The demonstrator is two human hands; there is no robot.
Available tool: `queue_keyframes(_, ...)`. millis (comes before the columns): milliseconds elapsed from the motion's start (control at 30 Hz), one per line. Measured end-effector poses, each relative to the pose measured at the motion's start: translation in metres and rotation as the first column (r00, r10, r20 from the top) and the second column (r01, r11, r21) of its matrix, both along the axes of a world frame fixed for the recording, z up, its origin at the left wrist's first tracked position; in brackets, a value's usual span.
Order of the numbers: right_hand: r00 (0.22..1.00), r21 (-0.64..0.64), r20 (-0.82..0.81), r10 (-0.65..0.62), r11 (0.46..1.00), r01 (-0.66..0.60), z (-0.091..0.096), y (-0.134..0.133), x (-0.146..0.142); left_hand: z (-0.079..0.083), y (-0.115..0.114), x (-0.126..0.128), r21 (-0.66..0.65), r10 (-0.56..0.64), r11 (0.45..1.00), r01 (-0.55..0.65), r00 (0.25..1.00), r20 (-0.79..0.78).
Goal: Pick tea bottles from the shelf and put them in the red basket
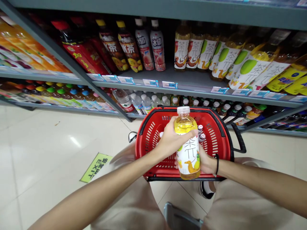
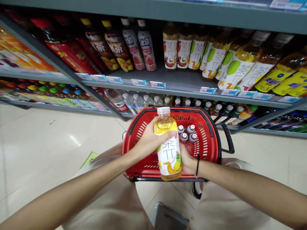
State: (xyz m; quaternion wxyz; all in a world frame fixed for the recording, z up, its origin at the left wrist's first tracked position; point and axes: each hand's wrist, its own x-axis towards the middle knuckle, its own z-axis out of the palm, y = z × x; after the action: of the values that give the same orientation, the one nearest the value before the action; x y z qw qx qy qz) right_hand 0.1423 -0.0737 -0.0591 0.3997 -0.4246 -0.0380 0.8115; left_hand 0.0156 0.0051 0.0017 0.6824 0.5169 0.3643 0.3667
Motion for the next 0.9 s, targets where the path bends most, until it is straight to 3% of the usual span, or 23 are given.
queue_keyframes(467, 0.999, -0.046, 0.033, -0.04, 0.998, 0.041, 0.013, 0.003, 0.0, -0.002, 0.001, 0.002, 0.015, 0.019, 1.0, -0.019, 1.0, -0.023)
queue_keyframes(900, 1.0, -0.029, -0.02, 0.001, 1.0, -0.002, -0.006, -0.004, -0.002, -0.002, -0.004, 0.001, 0.06, -0.025, 0.998, 0.028, 0.998, -0.052)
